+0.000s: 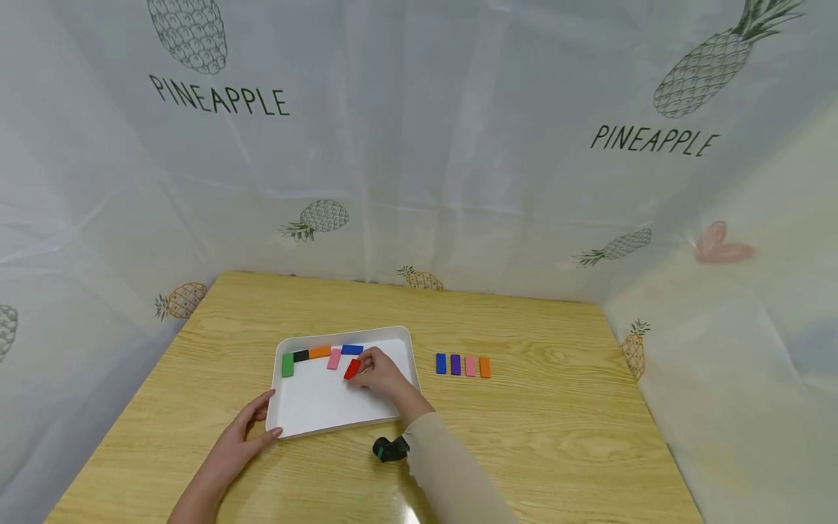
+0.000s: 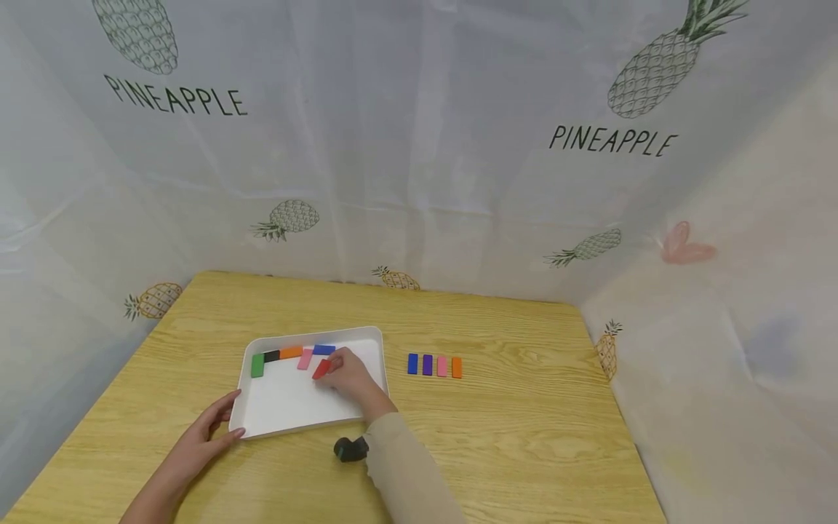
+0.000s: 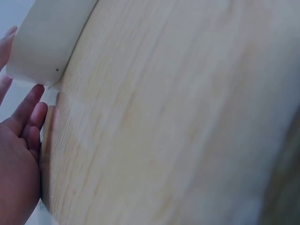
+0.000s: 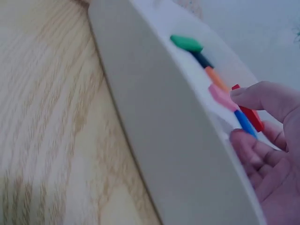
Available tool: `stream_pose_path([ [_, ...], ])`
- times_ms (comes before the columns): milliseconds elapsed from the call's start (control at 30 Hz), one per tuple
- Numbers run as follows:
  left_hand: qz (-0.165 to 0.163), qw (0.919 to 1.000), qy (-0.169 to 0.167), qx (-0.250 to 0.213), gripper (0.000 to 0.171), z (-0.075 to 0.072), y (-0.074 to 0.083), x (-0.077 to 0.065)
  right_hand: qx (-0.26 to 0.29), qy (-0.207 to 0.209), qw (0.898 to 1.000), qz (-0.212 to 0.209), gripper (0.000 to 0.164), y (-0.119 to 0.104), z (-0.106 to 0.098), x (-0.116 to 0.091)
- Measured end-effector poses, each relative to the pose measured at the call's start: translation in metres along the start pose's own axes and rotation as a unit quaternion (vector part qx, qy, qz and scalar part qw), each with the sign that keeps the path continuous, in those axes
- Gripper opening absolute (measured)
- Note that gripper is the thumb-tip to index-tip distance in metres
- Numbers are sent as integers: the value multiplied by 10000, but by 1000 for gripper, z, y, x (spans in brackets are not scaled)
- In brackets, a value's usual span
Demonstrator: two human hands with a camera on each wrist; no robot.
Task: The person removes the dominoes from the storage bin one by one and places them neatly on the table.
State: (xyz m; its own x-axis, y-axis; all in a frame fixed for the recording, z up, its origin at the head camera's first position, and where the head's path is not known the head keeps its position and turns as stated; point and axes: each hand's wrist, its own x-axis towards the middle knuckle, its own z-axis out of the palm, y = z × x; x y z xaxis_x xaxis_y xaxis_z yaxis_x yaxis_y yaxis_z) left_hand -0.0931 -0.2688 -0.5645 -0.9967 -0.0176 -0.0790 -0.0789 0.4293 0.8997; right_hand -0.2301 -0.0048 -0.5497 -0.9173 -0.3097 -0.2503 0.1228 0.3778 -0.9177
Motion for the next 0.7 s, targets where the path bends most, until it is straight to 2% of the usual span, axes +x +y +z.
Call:
stream_pose_path([
  [267,-115,9999,-51,-43,73,-2,1,-1,28,16,9999,-166,44,-11,-10,-16],
  [400,-140,9999,-63,9,74,-3,0,-1,269,43,9992,-307,44,-13,-17,-23],
  [600,-179,9998,-72,-40,74,-3,1,0,566,106,9967,-567,46,-11,-31,-35],
  [700,-155,9998,-70,-57,74,-2,1,0,488,194,9964,-671,47,-9,-39,-43],
])
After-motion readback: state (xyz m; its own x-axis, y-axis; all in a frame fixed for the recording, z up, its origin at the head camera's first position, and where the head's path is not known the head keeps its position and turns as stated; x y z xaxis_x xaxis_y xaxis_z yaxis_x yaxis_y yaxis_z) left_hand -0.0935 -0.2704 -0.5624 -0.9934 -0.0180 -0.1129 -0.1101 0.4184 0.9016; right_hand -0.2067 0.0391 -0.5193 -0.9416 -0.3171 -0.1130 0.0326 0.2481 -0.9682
